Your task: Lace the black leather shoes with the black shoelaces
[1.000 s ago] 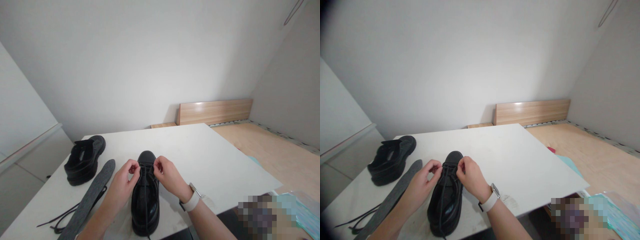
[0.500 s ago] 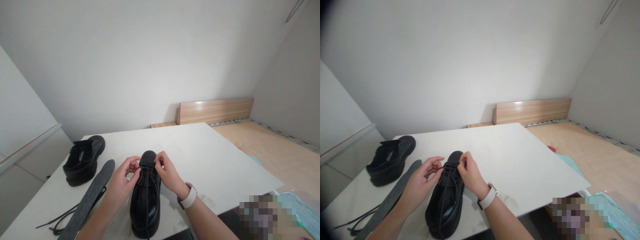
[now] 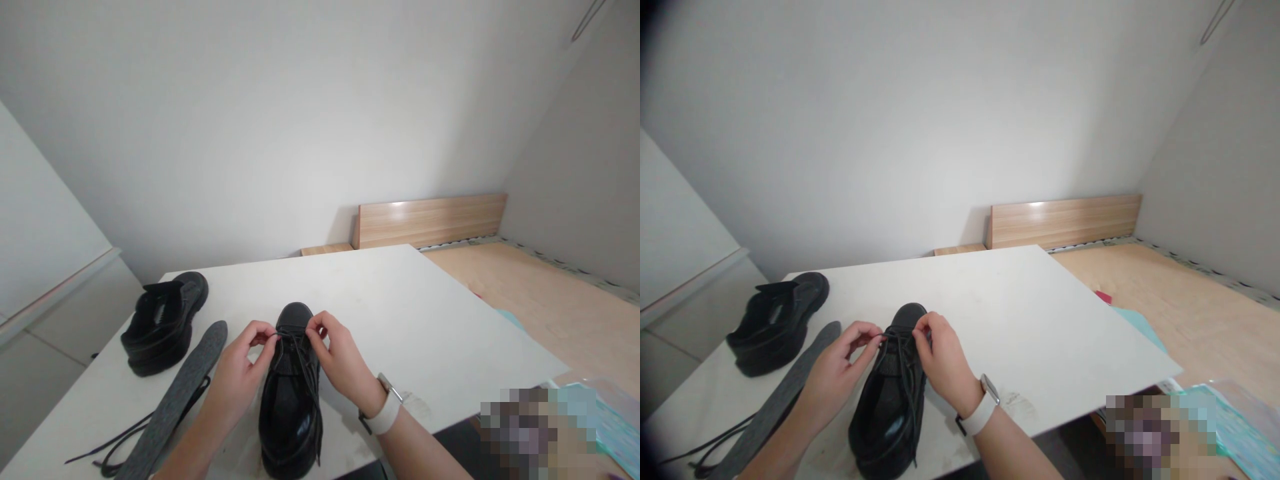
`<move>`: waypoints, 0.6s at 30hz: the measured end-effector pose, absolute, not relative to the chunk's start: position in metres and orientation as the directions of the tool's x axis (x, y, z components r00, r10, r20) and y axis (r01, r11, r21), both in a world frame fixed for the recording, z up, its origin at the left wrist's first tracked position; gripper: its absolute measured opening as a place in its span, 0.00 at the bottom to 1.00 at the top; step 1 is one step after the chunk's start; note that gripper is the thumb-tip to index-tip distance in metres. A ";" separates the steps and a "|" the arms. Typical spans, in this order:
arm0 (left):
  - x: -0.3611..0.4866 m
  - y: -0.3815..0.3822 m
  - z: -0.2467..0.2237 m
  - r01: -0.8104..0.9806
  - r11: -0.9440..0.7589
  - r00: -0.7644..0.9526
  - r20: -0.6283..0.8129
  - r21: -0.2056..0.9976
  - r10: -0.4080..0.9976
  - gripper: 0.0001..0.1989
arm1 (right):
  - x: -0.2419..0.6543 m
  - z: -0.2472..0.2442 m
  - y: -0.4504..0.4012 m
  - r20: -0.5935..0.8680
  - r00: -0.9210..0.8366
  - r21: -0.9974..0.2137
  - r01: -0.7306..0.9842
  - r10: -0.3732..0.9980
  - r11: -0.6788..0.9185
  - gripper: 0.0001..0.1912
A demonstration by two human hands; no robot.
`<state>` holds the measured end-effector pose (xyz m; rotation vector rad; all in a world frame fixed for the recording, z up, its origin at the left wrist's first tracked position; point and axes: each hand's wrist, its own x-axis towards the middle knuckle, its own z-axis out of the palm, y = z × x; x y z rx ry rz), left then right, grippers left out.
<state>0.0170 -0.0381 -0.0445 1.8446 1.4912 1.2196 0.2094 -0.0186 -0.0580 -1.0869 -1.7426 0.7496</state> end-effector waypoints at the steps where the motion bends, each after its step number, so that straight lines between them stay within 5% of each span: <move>1: 0.018 -0.038 -0.045 0.513 -0.302 0.008 0.347 0.804 0.938 0.08 | 0.208 -0.058 -0.018 0.375 -0.190 -0.834 0.357 0.907 0.420 0.04; 18: 0.017 -0.036 -0.051 0.089 -0.184 -0.041 0.188 0.979 0.981 0.12 | 0.206 -0.072 -0.008 0.230 -0.223 -0.960 0.105 0.947 0.258 0.10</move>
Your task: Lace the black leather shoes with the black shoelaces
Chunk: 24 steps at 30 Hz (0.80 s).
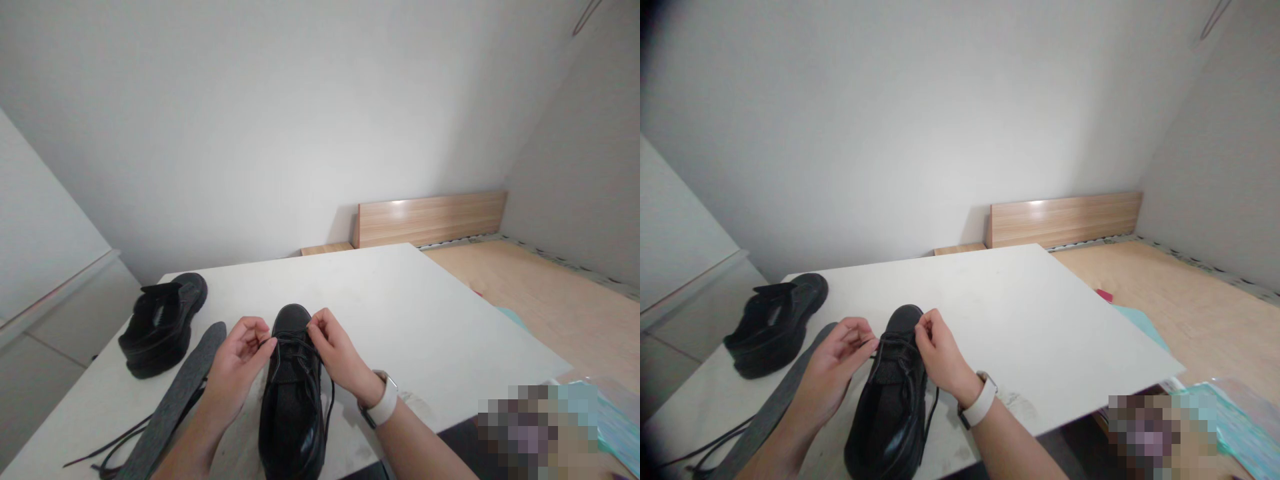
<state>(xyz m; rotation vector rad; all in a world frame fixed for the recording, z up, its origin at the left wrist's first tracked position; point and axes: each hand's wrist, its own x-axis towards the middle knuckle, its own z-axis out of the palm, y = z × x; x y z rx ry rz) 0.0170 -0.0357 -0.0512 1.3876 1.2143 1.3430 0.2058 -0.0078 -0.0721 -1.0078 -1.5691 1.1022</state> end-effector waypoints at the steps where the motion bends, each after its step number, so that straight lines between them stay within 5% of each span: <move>1: 0.017 -0.035 -0.053 0.066 -0.181 -0.037 0.184 0.981 0.982 0.12 | 0.206 -0.073 -0.007 0.218 -0.226 -0.968 0.076 0.949 0.240 0.11; 14: 0.012 -0.036 -0.051 0.099 -0.146 -0.012 0.148 0.984 0.989 0.15 | 0.216 -0.077 -0.010 0.202 -0.225 -0.978 0.004 0.953 0.209 0.11; 20: 0.000 -0.051 -0.042 0.358 -0.243 -0.045 0.276 0.902 0.960 0.11 | 0.232 -0.059 -0.026 0.316 -0.160 -0.938 0.095 0.935 0.333 0.06; 24: 0.003 -0.056 -0.045 0.445 -0.164 0.039 0.164 0.881 0.986 0.11 | 0.234 -0.050 -0.035 0.215 -0.273 -0.949 0.169 0.938 0.267 0.06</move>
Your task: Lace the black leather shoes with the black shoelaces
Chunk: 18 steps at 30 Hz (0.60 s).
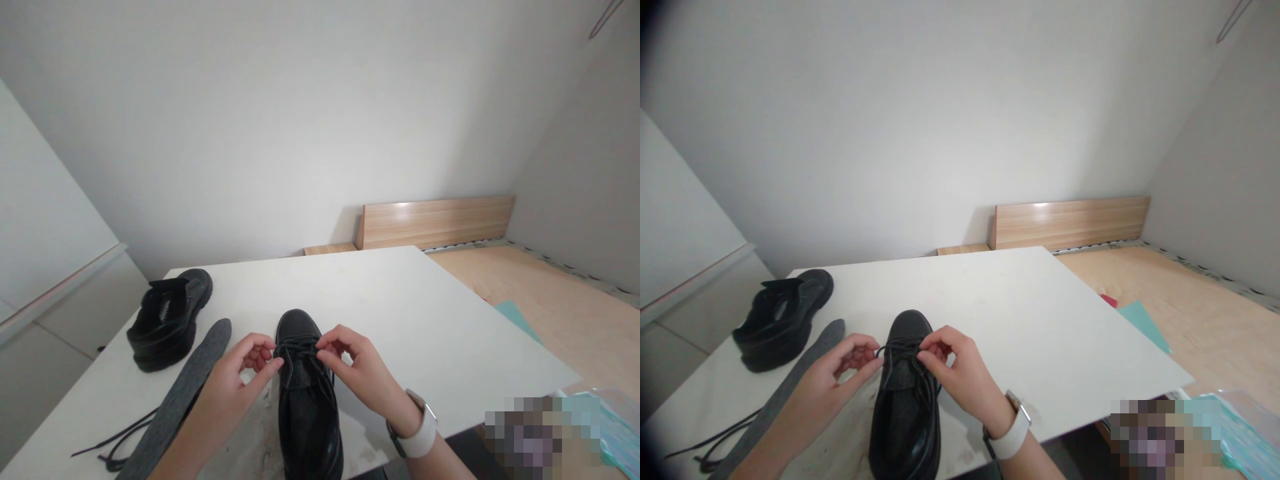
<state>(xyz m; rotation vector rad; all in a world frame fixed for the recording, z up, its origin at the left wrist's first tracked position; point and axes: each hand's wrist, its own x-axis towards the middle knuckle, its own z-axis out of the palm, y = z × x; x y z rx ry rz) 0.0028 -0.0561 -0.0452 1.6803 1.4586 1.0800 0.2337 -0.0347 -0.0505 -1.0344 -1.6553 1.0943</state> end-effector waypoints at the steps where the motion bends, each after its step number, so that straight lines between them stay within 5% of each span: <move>1: 0.004 -0.056 -0.048 0.434 -0.140 0.056 0.128 0.890 0.990 0.12 | 0.233 -0.050 -0.035 0.196 -0.276 -0.951 0.181 0.941 0.251 0.07; 18: 0.019 -0.049 -0.034 0.175 -0.168 0.010 0.169 0.970 0.986 0.12 | 0.233 -0.058 -0.030 0.164 -0.234 -0.898 0.367 0.958 0.243 0.04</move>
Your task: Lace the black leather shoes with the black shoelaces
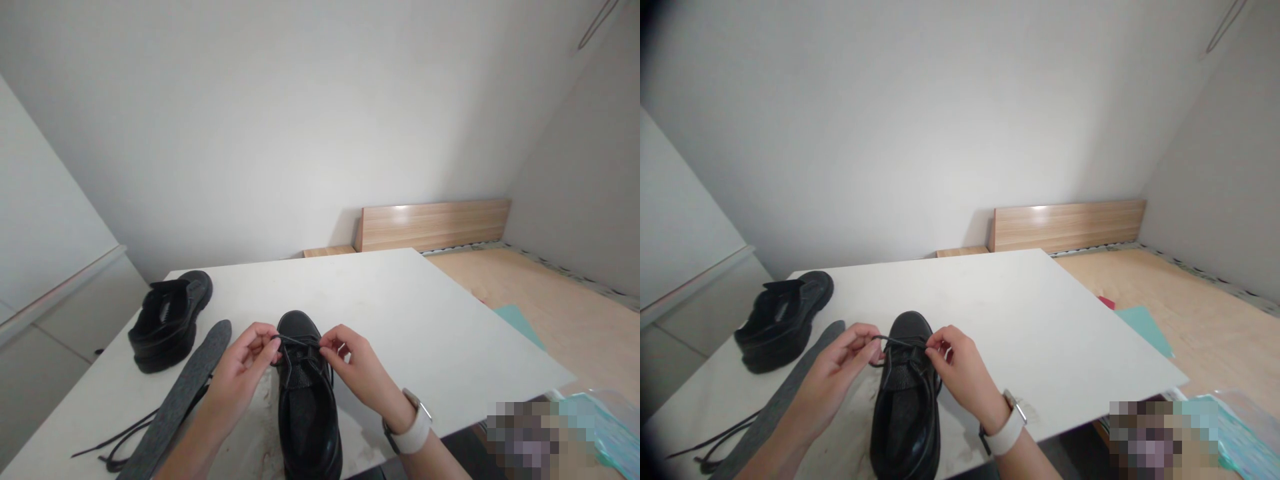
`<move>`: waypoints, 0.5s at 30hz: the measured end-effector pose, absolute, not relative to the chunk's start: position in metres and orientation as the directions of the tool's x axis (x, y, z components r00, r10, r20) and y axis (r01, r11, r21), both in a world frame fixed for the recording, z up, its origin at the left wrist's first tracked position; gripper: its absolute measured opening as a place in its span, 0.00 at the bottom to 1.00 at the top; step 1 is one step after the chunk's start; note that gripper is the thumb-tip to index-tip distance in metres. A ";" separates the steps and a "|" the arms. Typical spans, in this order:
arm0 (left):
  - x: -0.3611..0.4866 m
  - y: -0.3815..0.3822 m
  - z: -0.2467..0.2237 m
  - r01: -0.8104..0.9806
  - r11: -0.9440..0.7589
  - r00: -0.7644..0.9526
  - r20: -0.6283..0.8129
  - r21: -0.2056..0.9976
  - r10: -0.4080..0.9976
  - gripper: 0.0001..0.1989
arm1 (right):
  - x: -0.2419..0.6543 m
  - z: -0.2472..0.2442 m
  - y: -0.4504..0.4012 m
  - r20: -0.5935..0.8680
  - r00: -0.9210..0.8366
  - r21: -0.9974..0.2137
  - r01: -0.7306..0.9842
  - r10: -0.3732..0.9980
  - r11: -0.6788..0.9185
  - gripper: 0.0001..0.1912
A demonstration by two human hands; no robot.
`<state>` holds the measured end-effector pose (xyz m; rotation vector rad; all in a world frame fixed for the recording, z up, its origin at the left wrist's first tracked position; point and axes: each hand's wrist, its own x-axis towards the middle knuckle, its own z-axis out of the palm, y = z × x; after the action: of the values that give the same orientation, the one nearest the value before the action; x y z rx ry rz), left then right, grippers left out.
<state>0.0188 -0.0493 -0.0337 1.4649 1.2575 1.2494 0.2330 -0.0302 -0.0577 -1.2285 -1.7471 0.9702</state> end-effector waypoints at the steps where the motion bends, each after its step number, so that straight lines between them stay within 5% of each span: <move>1: 0.020 -0.047 -0.034 0.168 -0.179 0.010 0.180 0.969 0.984 0.12 | 0.233 -0.058 -0.030 0.166 -0.235 -0.894 0.374 0.958 0.247 0.04; 6: 0.021 -0.041 -0.032 0.408 -0.334 0.004 0.365 0.849 0.931 0.10 | 0.233 -0.060 -0.033 0.167 -0.253 -0.889 0.380 0.953 0.256 0.04; 11: 0.018 -0.042 -0.036 0.712 -0.526 0.156 0.626 0.465 0.764 0.12 | 0.230 -0.060 -0.035 0.206 -0.240 -0.866 0.406 0.949 0.291 0.04; 15: 0.016 -0.041 -0.047 0.801 -0.562 0.302 0.671 0.206 0.677 0.15 | 0.227 -0.054 -0.037 0.260 -0.233 -0.862 0.381 0.937 0.334 0.05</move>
<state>0.0159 -0.0409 -0.0466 2.6650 1.5297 1.2297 0.2265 -0.0371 -0.0541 -1.1738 -1.7831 0.8582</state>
